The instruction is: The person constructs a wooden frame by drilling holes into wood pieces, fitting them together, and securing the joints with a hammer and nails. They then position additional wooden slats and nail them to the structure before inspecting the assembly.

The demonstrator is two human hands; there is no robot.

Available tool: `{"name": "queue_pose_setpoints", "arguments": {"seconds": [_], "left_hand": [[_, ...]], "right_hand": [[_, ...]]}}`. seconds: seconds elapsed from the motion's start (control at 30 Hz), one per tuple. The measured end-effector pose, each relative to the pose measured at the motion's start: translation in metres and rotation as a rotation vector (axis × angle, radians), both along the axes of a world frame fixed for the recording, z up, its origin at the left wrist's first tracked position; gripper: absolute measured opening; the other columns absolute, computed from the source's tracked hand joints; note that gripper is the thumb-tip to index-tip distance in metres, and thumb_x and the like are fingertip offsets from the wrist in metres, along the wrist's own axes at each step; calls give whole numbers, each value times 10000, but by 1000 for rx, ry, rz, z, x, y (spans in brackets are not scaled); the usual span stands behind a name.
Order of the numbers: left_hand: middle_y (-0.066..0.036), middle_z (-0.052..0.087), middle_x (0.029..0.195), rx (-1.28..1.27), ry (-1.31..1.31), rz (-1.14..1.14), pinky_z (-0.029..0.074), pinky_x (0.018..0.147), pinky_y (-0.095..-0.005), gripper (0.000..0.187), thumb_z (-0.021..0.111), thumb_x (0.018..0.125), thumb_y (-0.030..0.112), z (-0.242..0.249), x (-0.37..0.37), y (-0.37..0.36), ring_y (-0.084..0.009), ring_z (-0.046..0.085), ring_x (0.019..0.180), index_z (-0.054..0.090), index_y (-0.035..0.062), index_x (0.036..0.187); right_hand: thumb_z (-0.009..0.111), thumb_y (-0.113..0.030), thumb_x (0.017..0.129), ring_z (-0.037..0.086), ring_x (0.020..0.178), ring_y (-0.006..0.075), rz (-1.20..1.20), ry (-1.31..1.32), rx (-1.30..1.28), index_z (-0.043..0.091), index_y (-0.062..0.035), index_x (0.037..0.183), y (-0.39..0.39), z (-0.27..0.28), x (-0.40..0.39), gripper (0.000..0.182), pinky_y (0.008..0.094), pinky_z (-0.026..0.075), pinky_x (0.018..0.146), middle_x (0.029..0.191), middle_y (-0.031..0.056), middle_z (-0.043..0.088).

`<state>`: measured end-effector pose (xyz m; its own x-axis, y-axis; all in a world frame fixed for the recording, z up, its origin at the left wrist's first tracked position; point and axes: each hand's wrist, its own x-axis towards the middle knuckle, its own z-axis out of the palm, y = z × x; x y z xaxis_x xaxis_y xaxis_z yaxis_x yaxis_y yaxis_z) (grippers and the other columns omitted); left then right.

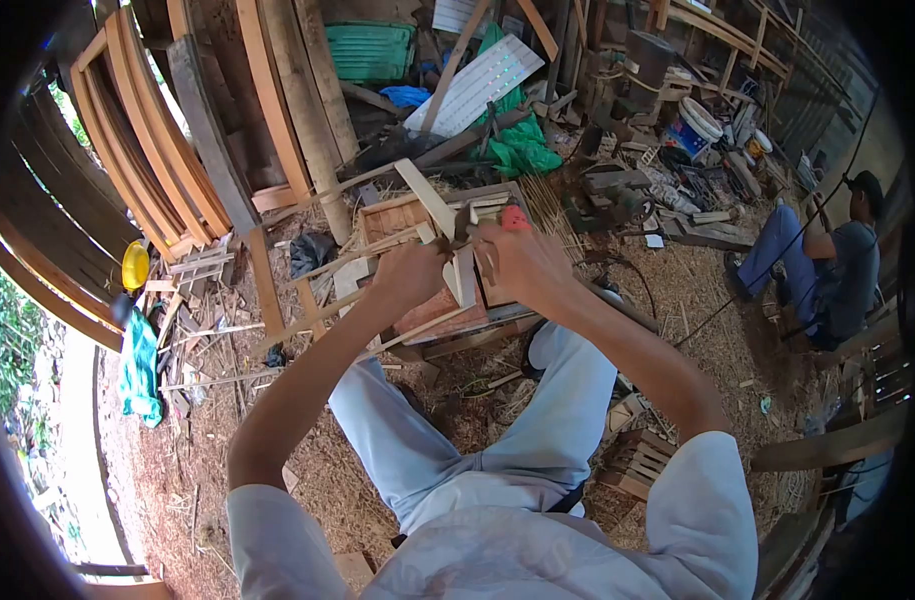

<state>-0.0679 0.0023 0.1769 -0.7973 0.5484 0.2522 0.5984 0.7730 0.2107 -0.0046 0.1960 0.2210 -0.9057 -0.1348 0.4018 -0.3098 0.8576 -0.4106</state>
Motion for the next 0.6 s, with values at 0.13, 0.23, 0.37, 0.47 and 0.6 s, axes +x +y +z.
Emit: {"name": "queue_pose_setpoints", "arguments": {"seconds": [0.13,0.23,0.37,0.47,0.6], "left_hand": [[-210,639,733,-24,-40,8,503,599,-482,211,510,926,204,1,-1,3,-375,636,694,656,77,1009],[-214,647,765,-10,-68,0,505,617,-486,216,509,923,199,0,-2,5,-381,640,717,659,78,1019],[-216,653,783,-59,-163,40,512,639,-486,225,507,916,203,16,5,6,-394,642,738,662,79,1023],[-216,650,766,51,-4,17,515,636,-484,229,510,914,211,-6,-1,0,-395,640,726,661,75,1019],[-225,649,775,-28,-107,-26,514,636,-487,241,506,924,219,7,-1,3,-398,638,725,663,70,1031]], "right_hand": [[515,-214,941,622,670,402,-12,-16,90,597,-156,1118,3,11,0,204,514,474,565,735,190,632],[657,-183,839,636,663,403,24,129,-20,523,-103,1172,4,3,-1,368,484,489,576,718,176,649],[668,-165,826,643,687,401,-9,-88,186,531,-106,1162,4,9,1,368,481,494,583,738,179,654],[663,-164,831,651,708,390,-23,-21,52,537,-108,1174,2,13,4,370,481,498,591,782,188,661],[668,-164,821,657,754,367,-2,-124,172,538,-109,1193,2,10,4,397,471,511,630,811,184,661]]}}
